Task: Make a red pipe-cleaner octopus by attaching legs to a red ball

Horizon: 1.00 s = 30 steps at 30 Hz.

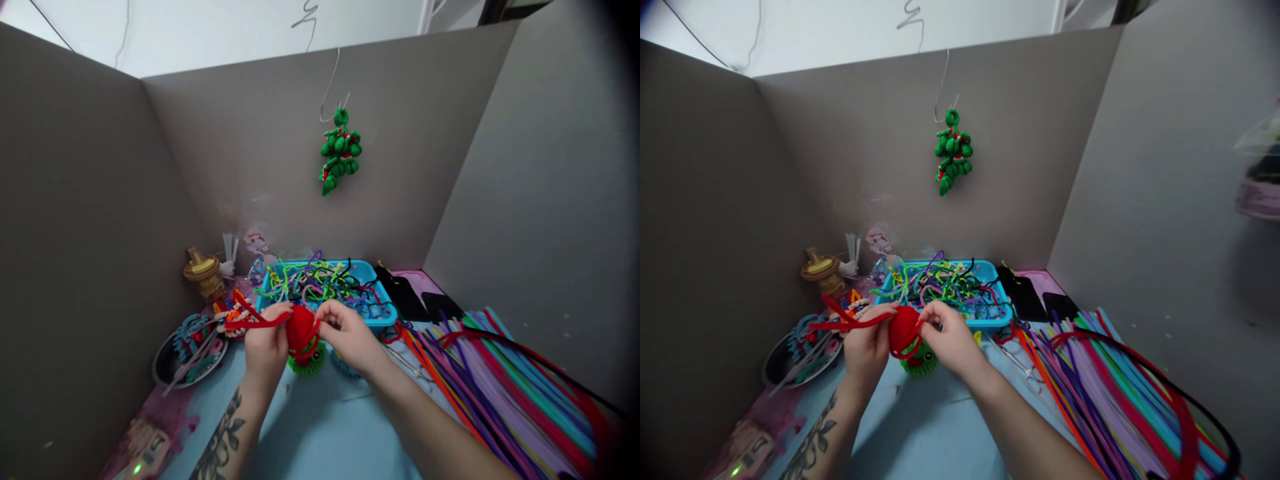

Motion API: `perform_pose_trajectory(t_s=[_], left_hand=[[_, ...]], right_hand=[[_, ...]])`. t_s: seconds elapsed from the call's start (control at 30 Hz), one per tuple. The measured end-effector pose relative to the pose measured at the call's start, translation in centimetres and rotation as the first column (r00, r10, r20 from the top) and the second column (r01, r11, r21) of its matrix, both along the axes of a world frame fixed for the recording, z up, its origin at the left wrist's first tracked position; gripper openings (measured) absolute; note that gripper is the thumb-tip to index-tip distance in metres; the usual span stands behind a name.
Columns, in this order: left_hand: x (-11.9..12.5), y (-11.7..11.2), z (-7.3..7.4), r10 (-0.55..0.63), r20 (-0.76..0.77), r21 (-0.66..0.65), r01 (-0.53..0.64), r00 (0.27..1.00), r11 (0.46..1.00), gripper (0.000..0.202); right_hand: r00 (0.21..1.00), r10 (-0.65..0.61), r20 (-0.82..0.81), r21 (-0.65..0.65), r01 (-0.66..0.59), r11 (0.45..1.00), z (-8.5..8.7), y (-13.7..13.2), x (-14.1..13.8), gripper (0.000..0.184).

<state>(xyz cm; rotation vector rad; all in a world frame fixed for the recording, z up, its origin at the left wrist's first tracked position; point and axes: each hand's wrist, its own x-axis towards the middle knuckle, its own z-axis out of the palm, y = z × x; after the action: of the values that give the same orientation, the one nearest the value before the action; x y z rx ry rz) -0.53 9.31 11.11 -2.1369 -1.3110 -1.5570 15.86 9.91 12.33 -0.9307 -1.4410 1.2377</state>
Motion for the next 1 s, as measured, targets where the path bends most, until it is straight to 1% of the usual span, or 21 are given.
perform_pose_trajectory(t_s=[0.1, 0.17, 0.33, 0.5, 0.6, 0.67, 0.73, 0.8, 0.87, 0.93, 1.0], left_hand=[[-0.04, 0.23, -0.41, -0.002, 0.013, -0.018, 0.002, 1.0, 1.0, 0.022], [-0.06, 0.28, -0.64, -0.019, 0.017, -0.022, 0.019, 1.0, 1.0, 0.022], [-0.03, 0.3, -0.76, -0.047, 0.051, -0.034, 0.049, 0.998, 0.998, 0.022], [0.01, 0.29, -0.5, -0.023, 0.043, -0.035, 0.024, 0.999, 0.999, 0.022], [-0.06, 0.27, -0.39, -0.01, 0.041, -0.036, 0.011, 0.999, 0.999, 0.022], [-0.1, 0.25, -0.41, 0.019, 0.036, -0.048, -0.018, 0.999, 0.999, 0.022], [-0.13, 0.23, -0.49, 0.077, 0.028, -0.071, -0.075, 0.997, 0.995, 0.021], [-0.1, 0.19, -0.59, 0.131, 0.009, -0.096, -0.13, 0.991, 0.987, 0.021], [-0.05, 0.14, -0.64, 0.156, -0.01, -0.113, -0.156, 0.988, 0.981, 0.023], [-0.01, 0.09, -0.61, 0.164, -0.02, -0.12, -0.165, 0.986, 0.979, 0.024], [0.01, 0.06, -0.53, 0.172, -0.023, -0.119, -0.173, 0.985, 0.978, 0.025]], right_hand=[[0.994, 0.071, 0.078, 0.027, -0.073, 0.997, 0.12, -0.36, -0.05, 0.006], [0.991, 0.113, 0.076, 0.009, -0.114, 0.993, 0.02, -0.5, -0.19, 0.011], [0.979, 0.18, -0.1, 0.003, -0.181, 0.983, -0.18, -0.43, -0.47, 0.014], [0.952, 0.222, -0.21, -0.038, -0.234, 0.971, 0.15, -0.48, -0.31, 0.015], [0.934, 0.274, -0.227, -0.073, -0.297, 0.952, 0.46, -0.66, 0.07, 0.021], [0.936, 0.308, -0.172, -0.06, -0.322, 0.945, 0.56, -0.78, 0.26, 0.03], [0.948, 0.308, -0.084, -0.022, -0.311, 0.95, 0.48, -0.91, 0.25, 0.041], [0.962, 0.272, -0.014, 0.005, -0.272, 0.962, 0.22, -1.01, 0.02, 0.052], [0.974, 0.225, 0.013, 0.004, -0.225, 0.974, -0.1, -1.05, -0.31, 0.059], [0.981, 0.193, 0.018, 0.005, -0.193, 0.981, -0.32, -1.02, -0.55, 0.06], [0.984, 0.177, 0.009, 0.035, -0.177, 0.984, -0.37, -0.91, -0.62, 0.053]])
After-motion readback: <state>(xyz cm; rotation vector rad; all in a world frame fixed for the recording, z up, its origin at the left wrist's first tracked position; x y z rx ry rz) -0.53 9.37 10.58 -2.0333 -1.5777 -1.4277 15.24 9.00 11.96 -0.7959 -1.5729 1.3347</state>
